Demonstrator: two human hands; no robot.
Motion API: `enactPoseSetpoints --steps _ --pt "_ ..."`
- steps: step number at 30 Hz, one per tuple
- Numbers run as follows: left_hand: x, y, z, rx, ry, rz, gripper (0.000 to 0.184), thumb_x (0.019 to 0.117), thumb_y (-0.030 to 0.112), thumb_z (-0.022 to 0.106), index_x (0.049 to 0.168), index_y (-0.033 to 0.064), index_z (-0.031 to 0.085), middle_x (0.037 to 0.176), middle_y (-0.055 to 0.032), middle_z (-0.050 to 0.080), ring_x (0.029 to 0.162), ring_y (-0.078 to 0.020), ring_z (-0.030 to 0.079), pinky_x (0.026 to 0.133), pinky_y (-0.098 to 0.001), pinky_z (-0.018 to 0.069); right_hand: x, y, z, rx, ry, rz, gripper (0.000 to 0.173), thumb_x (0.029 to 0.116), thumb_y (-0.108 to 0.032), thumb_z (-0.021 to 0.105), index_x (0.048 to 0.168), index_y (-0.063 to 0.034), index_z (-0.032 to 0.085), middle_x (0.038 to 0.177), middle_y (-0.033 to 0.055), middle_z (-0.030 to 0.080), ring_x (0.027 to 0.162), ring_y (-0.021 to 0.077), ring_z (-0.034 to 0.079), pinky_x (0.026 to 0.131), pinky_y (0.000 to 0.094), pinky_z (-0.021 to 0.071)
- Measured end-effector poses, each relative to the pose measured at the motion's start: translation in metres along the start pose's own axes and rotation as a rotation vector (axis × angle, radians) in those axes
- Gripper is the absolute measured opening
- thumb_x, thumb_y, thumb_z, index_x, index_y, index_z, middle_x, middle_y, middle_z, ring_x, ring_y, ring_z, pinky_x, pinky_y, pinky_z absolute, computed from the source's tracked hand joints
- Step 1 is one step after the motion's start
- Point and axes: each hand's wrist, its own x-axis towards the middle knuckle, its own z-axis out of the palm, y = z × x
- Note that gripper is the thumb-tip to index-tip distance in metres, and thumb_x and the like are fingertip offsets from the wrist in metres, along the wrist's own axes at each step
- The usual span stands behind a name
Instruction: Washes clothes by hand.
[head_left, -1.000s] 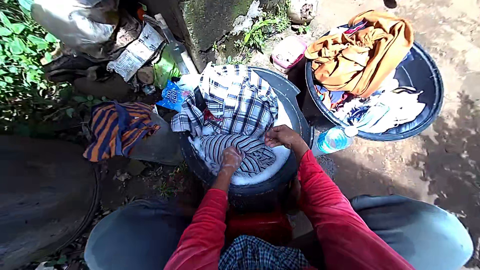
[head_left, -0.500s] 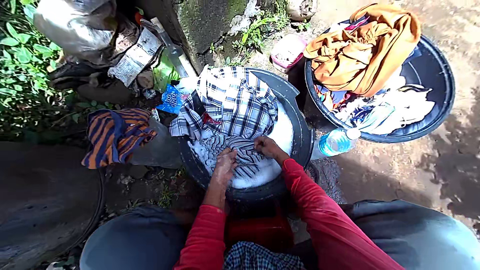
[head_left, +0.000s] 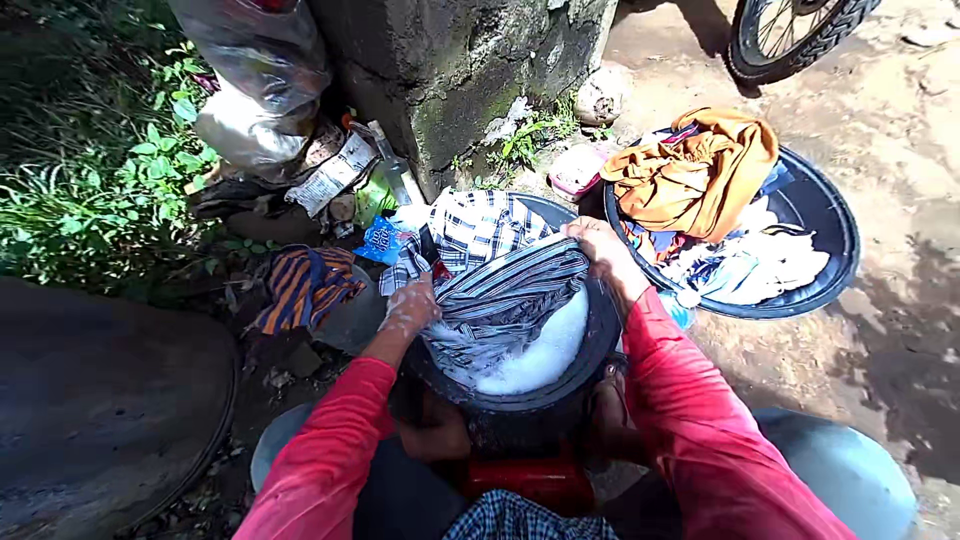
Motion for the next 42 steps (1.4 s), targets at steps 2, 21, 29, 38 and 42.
enactPoseSetpoints --steps 2,21,29,38,42 --pt "0.004 -0.018 -0.034 -0.177 0.095 0.046 0.039 0.0894 0.01 0.069 0.124 -0.0064 0.06 0.12 -0.0338 0.062 0.114 -0.0518 0.06 0.093 -0.0721 0.0456 -0.011 -0.045 -0.023 -0.049 -0.019 -0.025 0.012 0.1028 -0.024 0.06 0.108 -0.0141 0.06 0.081 -0.0003 0.059 0.063 0.0071 0.057 0.059 0.0265 0.0509" --pt "-0.029 0.146 0.037 -1.053 0.567 0.809 0.018 0.0895 0.006 0.075 0.106 -0.0002 0.069 0.108 -0.0117 0.067 0.095 -0.0171 0.064 0.085 -0.0336 0.0537 -0.049 -0.126 0.022 0.07 -0.18 -0.175 0.014 0.0971 0.004 0.054 0.102 -0.009 0.054 0.086 0.0025 0.061 0.071 0.0103 0.061 0.063 0.0263 0.0542" --pt "-0.029 0.095 -0.003 -1.462 0.13 0.81 0.021 0.1032 0.007 0.047 0.085 0.0146 0.053 0.062 0.0066 0.053 0.054 -0.0057 0.053 0.059 -0.0237 0.0504 -0.023 -0.091 -0.008 -0.019 -0.19 -0.089 0.011 0.1001 0.002 0.053 0.098 -0.0087 0.056 0.08 0.0009 0.06 0.065 0.0084 0.06 0.058 0.0239 0.0532" --pt "-0.039 0.123 0.02 -0.925 0.508 0.82 0.034 0.0862 0.009 0.079 0.117 -0.002 0.071 0.108 -0.0147 0.069 0.078 -0.0154 0.063 0.071 -0.0301 0.0535 -0.064 -0.085 0.025 0.174 -0.186 -0.251 0.009 0.1 -0.007 0.056 0.099 -0.0148 0.06 0.085 -0.0009 0.059 0.066 0.0056 0.057 0.059 0.0216 0.0507" --pt "-0.04 0.128 0.011 -0.906 0.649 0.844 0.016 0.0967 0.001 0.06 0.095 -0.0073 0.073 0.096 -0.0181 0.073 0.088 -0.0213 0.07 0.084 -0.0373 0.0558 -0.045 -0.105 0.029 0.15 -0.106 -0.162 0.015 0.1005 0.002 0.049 0.097 -0.0109 0.056 0.086 -0.0002 0.059 0.072 0.0069 0.059 0.065 0.0228 0.0531"
